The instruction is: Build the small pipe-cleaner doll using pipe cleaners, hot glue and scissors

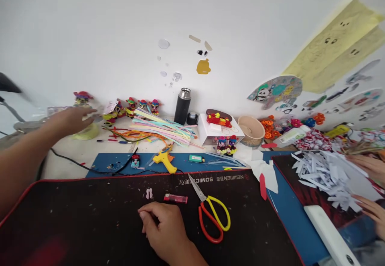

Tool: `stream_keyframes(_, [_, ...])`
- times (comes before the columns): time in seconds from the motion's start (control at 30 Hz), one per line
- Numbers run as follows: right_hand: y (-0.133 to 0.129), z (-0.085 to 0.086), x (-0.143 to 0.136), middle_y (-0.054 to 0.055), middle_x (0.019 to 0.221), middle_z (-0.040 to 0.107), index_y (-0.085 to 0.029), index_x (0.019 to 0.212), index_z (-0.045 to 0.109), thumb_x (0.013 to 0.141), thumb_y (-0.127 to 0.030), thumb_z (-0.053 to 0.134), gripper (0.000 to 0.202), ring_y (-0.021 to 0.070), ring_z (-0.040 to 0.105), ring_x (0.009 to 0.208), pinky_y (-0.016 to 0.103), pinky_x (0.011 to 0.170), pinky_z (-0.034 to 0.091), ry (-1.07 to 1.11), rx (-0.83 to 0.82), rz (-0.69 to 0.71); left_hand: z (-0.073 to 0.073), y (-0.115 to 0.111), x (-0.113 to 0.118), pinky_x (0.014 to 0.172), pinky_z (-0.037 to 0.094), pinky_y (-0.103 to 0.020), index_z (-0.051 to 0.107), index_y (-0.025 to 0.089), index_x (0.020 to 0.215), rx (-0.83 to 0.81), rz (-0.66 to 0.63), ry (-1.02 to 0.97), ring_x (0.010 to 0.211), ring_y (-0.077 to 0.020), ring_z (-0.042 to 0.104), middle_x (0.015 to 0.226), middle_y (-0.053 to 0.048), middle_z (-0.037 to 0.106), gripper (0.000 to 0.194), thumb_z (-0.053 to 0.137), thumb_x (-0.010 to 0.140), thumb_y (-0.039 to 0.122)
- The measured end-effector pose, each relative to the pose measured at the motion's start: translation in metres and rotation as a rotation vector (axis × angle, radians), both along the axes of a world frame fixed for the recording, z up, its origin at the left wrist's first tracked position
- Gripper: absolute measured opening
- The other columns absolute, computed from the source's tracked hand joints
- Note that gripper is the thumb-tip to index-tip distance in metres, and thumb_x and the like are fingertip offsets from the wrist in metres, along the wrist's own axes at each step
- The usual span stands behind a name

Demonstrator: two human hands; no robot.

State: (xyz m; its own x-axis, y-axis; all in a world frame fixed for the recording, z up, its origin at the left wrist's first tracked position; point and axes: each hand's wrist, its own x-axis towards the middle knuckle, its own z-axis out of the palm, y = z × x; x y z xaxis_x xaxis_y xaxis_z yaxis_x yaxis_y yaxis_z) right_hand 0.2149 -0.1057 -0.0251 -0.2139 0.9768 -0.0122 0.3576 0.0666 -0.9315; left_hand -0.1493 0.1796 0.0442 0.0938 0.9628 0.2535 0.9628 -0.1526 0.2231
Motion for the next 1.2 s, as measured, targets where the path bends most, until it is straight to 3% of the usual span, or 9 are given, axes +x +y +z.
stream_keyframes(0.1, [0.000, 0.002, 0.000, -0.001, 0.066, 0.074, -0.022, 0.103, 0.083, 0.104, -0.032, 0.062, 0.024, 0.0131, 0.068, 0.053, 0.021, 0.060, 0.052, -0.011, 0.047, 0.005, 0.005, -0.021, 0.010, 0.115, 0.043, -0.059, 0.065, 0.003, 0.140, 0.044, 0.045, 0.029, 0.133, -0.0365, 0.056, 0.147, -0.020, 0.066, 0.051, 0.047, 0.101, 0.031])
stream_keyframes(0.2, [-0.002, 0.003, 0.001, 0.000, 0.065, 0.074, -0.022, 0.104, 0.083, 0.103, -0.028, 0.062, 0.022, 0.0144, 0.071, 0.057, 0.022, 0.063, 0.052, -0.016, 0.123, 0.009, 0.016, -0.058, 0.036, 0.123, 0.038, -0.052, 0.065, 0.010, 0.141, 0.237, 0.053, -0.004, 0.143, -0.0312, 0.052, 0.151, -0.015, 0.063, 0.052, 0.038, 0.108, 0.039])
stream_keyframes(0.3, [-0.004, 0.004, 0.002, -0.001, 0.063, 0.072, -0.022, 0.104, 0.084, 0.102, -0.025, 0.062, 0.022, 0.0150, 0.071, 0.057, 0.023, 0.064, 0.053, -0.018, 0.221, 0.016, 0.017, -0.099, 0.074, 0.120, 0.043, -0.048, 0.072, 0.015, 0.128, 0.206, -0.129, -0.069, 0.130, -0.0282, 0.063, 0.133, -0.013, 0.075, 0.048, 0.040, 0.107, 0.044])
stream_keyframes(0.43, [-0.006, 0.008, 0.007, -0.002, 0.057, 0.067, -0.022, 0.105, 0.084, 0.104, -0.027, 0.062, 0.023, 0.0142, 0.066, 0.049, 0.024, 0.061, 0.054, 0.036, 0.317, -0.052, 0.000, -0.147, 0.120, 0.106, 0.054, -0.045, 0.076, 0.024, 0.120, -0.104, -0.431, -0.149, 0.117, -0.0303, 0.070, 0.126, -0.010, 0.079, 0.041, 0.049, 0.103, 0.049])
stream_keyframes(0.53, [-0.006, 0.012, 0.016, -0.003, 0.051, 0.061, -0.021, 0.105, 0.082, 0.106, -0.038, 0.060, 0.028, 0.0128, 0.058, 0.042, 0.023, 0.049, 0.049, 0.138, 0.220, -0.217, -0.010, -0.174, 0.145, 0.101, 0.055, -0.043, 0.078, 0.026, 0.117, -0.301, -0.655, -0.139, 0.114, -0.0289, 0.071, 0.120, -0.008, 0.080, 0.033, 0.050, 0.103, 0.036])
stream_keyframes(0.63, [-0.007, 0.017, 0.029, -0.005, 0.048, 0.056, -0.019, 0.102, 0.080, 0.105, -0.052, 0.060, 0.039, 0.0109, 0.051, 0.036, 0.020, 0.039, 0.040, 0.256, 0.079, -0.381, -0.013, -0.197, 0.165, 0.093, 0.054, -0.039, 0.077, 0.023, 0.109, -0.327, -0.735, -0.130, 0.104, -0.0262, 0.070, 0.108, -0.007, 0.079, 0.028, 0.050, 0.104, 0.022])
stream_keyframes(0.77, [-0.014, 0.022, 0.045, -0.005, 0.048, 0.053, -0.017, 0.100, 0.081, 0.103, -0.058, 0.063, 0.044, 0.0097, 0.048, 0.037, 0.019, 0.039, 0.037, 0.277, 0.041, -0.404, -0.017, -0.224, 0.192, 0.086, 0.051, -0.037, 0.074, 0.023, 0.103, -0.268, -0.876, -0.090, 0.093, -0.0241, 0.066, 0.098, -0.005, 0.075, 0.022, 0.053, 0.104, 0.015])
stream_keyframes(0.97, [-0.022, 0.022, 0.058, -0.006, 0.046, 0.048, -0.016, 0.099, 0.079, 0.098, -0.065, 0.066, 0.050, 0.0093, 0.043, 0.037, 0.019, 0.037, 0.032, 0.292, 0.019, -0.501, -0.037, -0.242, 0.226, 0.084, 0.049, -0.040, 0.072, 0.020, 0.097, -0.229, -0.933, 0.036, 0.094, -0.0271, 0.066, 0.100, -0.005, 0.075, 0.011, 0.081, 0.092, 0.022])
stream_keyframes(1.2, [-0.023, 0.017, 0.054, -0.006, 0.049, 0.048, -0.017, 0.096, 0.079, 0.099, -0.063, 0.065, 0.048, 0.0097, 0.041, 0.040, 0.021, 0.039, 0.030, 0.266, -0.028, -0.394, -0.042, -0.224, 0.247, 0.081, 0.048, -0.040, 0.074, 0.016, 0.103, -0.027, -0.965, 0.220, 0.092, -0.0270, 0.065, 0.095, -0.008, 0.075, 0.007, 0.068, 0.100, 0.013])
